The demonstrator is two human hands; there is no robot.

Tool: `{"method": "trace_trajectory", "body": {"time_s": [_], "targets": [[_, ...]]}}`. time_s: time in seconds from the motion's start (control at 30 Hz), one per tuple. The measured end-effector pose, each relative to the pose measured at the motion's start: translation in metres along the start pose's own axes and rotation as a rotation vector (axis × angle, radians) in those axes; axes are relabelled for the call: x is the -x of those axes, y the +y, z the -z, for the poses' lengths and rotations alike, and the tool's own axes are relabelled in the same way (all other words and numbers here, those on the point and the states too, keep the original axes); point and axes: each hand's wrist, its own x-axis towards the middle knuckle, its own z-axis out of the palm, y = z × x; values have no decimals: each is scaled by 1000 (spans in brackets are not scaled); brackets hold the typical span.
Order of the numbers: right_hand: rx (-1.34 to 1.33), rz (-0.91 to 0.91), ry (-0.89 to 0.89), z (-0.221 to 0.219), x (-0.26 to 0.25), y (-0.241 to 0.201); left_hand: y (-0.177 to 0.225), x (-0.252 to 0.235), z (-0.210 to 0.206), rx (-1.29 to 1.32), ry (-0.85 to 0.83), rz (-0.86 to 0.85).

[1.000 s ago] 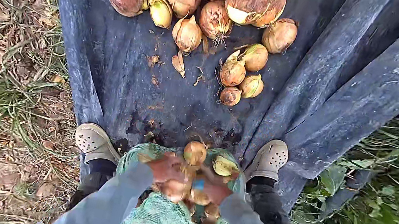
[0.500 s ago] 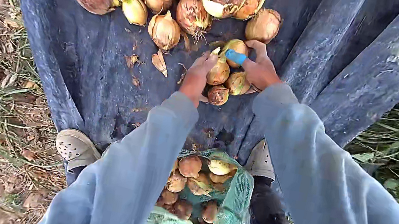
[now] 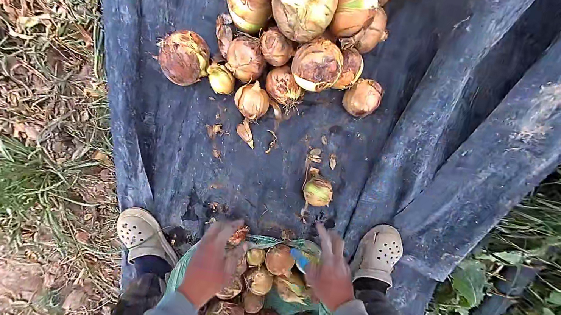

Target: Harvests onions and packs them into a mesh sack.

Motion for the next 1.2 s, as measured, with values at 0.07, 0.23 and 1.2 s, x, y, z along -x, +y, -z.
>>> {"method": "trace_trajectory", "body": {"time_s": [0.07,0.23,1.2], "targets": [[-11,-77,185,17,-53,-26,32,-67,40,-56,255,-109],[64,-245,311,23,-123,-44,122,-206,82,-176,513,-197],[-338,322,122,177,-222,-103,47,-198,48,1340,-364,-192]]}}
